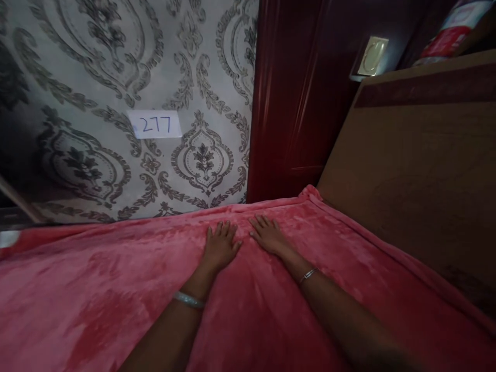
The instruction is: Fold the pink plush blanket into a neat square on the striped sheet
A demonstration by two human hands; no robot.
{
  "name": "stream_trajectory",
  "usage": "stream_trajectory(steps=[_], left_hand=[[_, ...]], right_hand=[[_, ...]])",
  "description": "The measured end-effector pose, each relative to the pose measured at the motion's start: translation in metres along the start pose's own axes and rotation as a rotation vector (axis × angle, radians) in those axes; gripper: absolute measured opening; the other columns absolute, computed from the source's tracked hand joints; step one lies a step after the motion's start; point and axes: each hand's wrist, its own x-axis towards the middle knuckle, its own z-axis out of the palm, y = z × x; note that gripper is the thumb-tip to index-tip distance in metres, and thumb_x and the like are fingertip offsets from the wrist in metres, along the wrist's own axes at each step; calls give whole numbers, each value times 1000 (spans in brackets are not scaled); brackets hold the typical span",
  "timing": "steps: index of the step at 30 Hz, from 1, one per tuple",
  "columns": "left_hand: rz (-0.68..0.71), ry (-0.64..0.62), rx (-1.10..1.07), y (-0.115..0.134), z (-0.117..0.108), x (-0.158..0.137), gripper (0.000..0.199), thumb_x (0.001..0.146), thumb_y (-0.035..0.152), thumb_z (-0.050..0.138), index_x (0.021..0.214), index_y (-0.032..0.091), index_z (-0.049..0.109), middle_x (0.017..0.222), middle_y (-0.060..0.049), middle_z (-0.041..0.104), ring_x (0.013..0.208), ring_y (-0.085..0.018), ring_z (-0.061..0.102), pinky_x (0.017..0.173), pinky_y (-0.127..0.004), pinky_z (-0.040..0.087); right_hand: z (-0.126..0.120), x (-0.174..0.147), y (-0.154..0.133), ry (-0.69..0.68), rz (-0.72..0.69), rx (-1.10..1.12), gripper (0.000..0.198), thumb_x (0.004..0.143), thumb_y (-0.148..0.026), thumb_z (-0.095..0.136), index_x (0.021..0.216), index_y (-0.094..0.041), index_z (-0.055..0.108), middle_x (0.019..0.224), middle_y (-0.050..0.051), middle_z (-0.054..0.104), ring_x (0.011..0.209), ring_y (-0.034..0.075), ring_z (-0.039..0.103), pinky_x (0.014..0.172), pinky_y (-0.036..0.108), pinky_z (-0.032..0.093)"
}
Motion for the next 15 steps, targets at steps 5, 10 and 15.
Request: stream_trajectory(steps=[5, 10, 15], left_hand=[[-6, -4, 5, 2, -1, 5, 62, 97, 49, 38, 153, 24, 39, 163, -12, 31, 152, -34, 23, 119, -64, 15], [-68, -29, 26, 0, -6, 5, 64, 98, 53, 34, 154, 21, 37, 163, -14, 28, 152, -32, 23, 120, -63, 12], [-238, -52, 56, -14, -12, 1, 65, 97, 58, 30, 154, 26, 37, 164, -12, 28, 152, -33, 21, 117, -65, 15]], right_hand=[[-6, -2, 1, -3, -7, 26, 63, 102, -53, 24, 159, -27, 24, 168, 7, 14, 154, 30, 11, 121, 57, 10], [-7, -3, 1, -13, -3, 40, 63, 102, -53, 25, 159, -27, 24, 168, 7, 15, 154, 30, 11, 121, 56, 9], [2, -1, 5, 16, -11, 31, 62, 102, -53, 24, 158, -27, 28, 167, 8, 19, 154, 30, 14, 120, 57, 12]])
